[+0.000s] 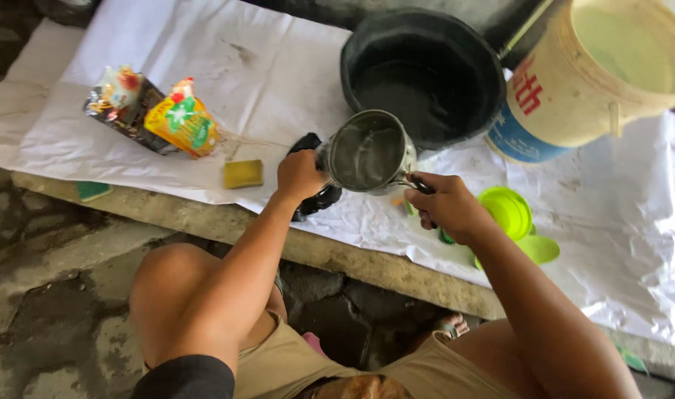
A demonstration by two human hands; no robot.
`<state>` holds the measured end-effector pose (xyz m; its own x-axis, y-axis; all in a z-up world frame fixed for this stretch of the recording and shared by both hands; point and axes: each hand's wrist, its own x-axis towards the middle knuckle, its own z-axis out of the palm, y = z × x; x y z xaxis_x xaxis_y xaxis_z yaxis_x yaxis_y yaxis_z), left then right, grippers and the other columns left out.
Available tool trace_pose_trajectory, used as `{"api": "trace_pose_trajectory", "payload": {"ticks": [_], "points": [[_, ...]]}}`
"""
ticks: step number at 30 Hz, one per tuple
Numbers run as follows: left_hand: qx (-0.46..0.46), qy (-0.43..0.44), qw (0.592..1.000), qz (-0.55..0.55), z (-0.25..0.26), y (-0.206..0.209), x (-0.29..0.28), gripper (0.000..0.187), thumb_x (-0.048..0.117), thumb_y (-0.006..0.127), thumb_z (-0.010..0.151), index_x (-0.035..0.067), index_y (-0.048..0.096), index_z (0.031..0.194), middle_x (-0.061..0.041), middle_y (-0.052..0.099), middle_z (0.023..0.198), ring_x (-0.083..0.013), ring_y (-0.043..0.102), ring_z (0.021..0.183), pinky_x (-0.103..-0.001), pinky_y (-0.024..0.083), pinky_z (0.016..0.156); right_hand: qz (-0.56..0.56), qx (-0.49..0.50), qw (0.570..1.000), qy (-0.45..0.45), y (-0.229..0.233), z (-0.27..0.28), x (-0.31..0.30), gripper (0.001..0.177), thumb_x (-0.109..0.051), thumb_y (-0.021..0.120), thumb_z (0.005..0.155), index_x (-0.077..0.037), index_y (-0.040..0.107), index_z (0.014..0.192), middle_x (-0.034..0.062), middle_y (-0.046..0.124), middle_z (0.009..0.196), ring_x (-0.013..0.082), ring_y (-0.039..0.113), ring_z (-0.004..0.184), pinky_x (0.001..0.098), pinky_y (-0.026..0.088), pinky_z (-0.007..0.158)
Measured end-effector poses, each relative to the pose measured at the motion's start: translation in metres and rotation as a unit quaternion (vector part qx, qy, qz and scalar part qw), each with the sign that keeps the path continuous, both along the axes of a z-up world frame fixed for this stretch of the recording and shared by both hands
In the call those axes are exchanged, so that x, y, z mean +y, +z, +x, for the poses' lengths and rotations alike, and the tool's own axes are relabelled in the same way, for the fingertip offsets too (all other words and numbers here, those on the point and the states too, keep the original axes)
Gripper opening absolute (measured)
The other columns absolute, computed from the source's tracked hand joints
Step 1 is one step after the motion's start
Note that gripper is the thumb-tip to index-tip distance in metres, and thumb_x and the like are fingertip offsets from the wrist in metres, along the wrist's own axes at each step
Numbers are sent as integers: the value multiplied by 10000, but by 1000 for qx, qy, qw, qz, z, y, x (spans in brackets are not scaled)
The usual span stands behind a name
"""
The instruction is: Scrubbing and rinsing a black shoe with water and detergent in a washing area.
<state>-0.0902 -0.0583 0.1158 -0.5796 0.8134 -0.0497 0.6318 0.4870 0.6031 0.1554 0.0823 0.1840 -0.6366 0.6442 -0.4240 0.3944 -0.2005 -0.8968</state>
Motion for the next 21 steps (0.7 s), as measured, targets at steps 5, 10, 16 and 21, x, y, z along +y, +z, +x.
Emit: {"api": "trace_pose_trajectory", "payload": {"ticks": [5,10,16,21], "points": [[-197,-24,980,-30,-16,20,-16,938,384,707,883,-150,294,1534,-378,336,1578,-481,244,1524,-568,38,1277,39,17,999,17,4,-40,-6,460,-32,717,909,95,593,1333,118,496,620,162,454,467,337,425,372],[-112,36,993,13,-52,-51,-6,558,328,749,848,27,601,1295,-243,670,1221,-471,602,1204,-591,477,1026,36,-2,999,14,5,-62,2,460,-14,690,914,92,584,1349,129,496,625,163,464,473,332,424,400],[91,-33,986,-134,-36,-70,-2,464,225,661,880,152,567,1328,-105,747,1099,-303,728,1044,-463,580,887,63,-36,997,16,23,-71,4,484,5,702,906,88,580,1367,152,506,617,172,474,450,335,432,389],[11,-53,989,-135,-51,-59,8,410,286,736,794,39,733,1121,-173,711,1169,-375,680,1085,-505,578,897,93,-60,993,49,18,-78,0,506,-14,712,907,85,567,1381,157,525,577,181,488,430,303,420,392]]}}
